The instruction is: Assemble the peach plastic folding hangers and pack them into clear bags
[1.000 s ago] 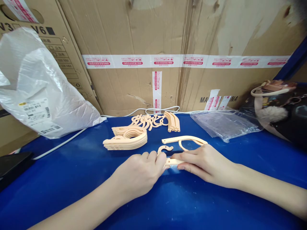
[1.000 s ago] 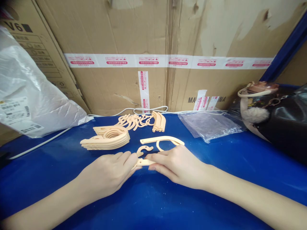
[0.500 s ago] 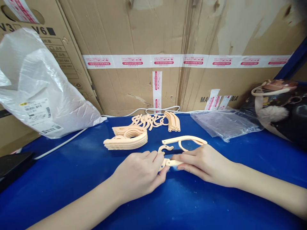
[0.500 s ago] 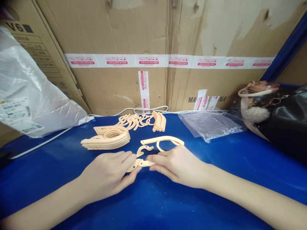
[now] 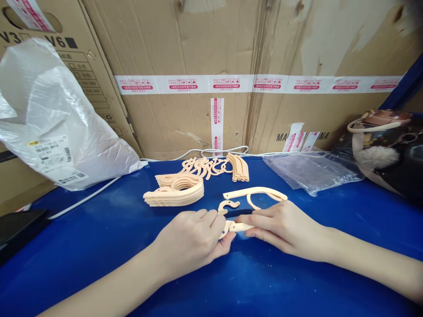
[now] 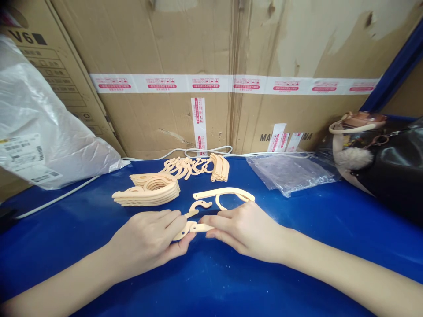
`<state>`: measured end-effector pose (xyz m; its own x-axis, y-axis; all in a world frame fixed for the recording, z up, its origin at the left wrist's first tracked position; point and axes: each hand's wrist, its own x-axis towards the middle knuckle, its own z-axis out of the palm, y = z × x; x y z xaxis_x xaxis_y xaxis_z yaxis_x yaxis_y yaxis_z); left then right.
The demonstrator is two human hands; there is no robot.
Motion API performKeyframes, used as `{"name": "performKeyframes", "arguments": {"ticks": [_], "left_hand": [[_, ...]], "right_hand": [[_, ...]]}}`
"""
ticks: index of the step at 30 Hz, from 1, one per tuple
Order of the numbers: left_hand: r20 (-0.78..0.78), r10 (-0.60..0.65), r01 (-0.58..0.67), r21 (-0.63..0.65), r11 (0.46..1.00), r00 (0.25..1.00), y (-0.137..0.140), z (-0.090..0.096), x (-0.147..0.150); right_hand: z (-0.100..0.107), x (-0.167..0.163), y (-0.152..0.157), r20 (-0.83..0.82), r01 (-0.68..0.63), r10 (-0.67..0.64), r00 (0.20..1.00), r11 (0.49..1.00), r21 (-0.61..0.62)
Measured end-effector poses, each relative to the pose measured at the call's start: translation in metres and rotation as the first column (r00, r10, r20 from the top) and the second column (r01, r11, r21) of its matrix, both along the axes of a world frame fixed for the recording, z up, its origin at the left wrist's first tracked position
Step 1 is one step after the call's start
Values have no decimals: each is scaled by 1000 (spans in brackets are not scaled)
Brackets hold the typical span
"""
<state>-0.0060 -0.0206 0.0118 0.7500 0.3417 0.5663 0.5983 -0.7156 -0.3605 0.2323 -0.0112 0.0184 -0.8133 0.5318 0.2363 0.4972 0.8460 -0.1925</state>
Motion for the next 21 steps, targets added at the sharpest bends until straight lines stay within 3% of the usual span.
{"name": "performKeyframes", "arguments": {"ticks": [21], "left_hand": [[-6, -1, 1, -17, 1000, 1000, 0, -2, 0]], "right_hand": [[-1, -1, 1, -6, -8, 8, 1000, 1000, -27]]}}
